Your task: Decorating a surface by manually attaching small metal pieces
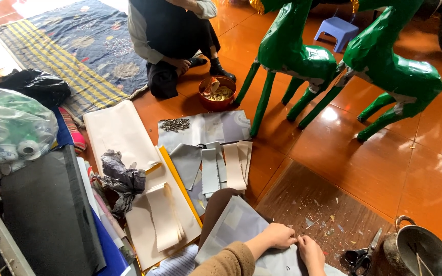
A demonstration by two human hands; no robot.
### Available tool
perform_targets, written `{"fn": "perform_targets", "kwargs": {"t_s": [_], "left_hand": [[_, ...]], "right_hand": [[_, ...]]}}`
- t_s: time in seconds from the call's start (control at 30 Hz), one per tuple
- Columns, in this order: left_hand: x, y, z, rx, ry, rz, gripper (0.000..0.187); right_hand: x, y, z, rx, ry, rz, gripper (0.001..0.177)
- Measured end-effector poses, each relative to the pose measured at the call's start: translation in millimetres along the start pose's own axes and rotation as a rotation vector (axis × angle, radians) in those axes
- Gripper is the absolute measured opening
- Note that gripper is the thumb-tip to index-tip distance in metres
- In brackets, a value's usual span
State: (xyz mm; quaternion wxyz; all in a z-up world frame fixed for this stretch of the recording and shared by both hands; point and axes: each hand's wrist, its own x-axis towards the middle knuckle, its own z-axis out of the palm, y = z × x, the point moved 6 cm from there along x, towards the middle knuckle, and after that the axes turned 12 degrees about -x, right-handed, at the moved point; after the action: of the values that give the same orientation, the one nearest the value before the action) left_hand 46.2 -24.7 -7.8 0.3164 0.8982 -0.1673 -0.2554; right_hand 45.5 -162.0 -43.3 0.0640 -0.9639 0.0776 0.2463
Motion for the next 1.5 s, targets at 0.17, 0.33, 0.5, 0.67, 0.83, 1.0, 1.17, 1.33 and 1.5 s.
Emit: {"fn": "perform_targets", "kwargs": {"t_s": [0.17,0.33,0.5,0.67,0.83,1.0,1.17,1.33,1.5], "left_hand": [[0.8,-0.7,0.2,-0.003,0.023,0.002,0.049],[-1.3,1.7,-1.3,0.008,0.007,0.002,0.048],[1.0,-0.6,-0.6,0.011,0.019,0.004,0.047],[0.5,0.7,-0.5,-0.010,-0.006,-0.008,0.047],[-1.4,2.3,-3.2,-0.010,0.035,0.011,0.047],[-0.8,1.6,-0.9,0.000,0.046,0.027,0.047],[-4.0,5.1,-5.4,-0.013,0.040,0.036,0.045],[0.9,0.4,0.2,0.001,0.069,0.043,0.046],[-4.1,3.9,-3.6,-0.004,0.047,0.030,0.045]], "right_hand": [[0.8,0.4,0.2,0.007,0.015,-0.018,0.040],[0.0,-0.5,-1.0,0.013,0.013,-0.027,0.041],[-2.2,-1.7,-4.6,0.036,-0.003,-0.013,0.041],[-6.7,-3.0,-9.6,0.035,-0.019,0.005,0.041],[-4.2,-2.6,-7.8,0.026,-0.010,-0.009,0.044],[0.9,0.0,-1.0,0.019,-0.007,-0.013,0.043],[-5.3,-3.9,-8.0,0.004,-0.004,-0.012,0.042],[4.0,0.5,0.7,0.013,0.000,-0.029,0.043],[-2.6,-1.2,-3.9,0.013,0.001,-0.016,0.043]]}}
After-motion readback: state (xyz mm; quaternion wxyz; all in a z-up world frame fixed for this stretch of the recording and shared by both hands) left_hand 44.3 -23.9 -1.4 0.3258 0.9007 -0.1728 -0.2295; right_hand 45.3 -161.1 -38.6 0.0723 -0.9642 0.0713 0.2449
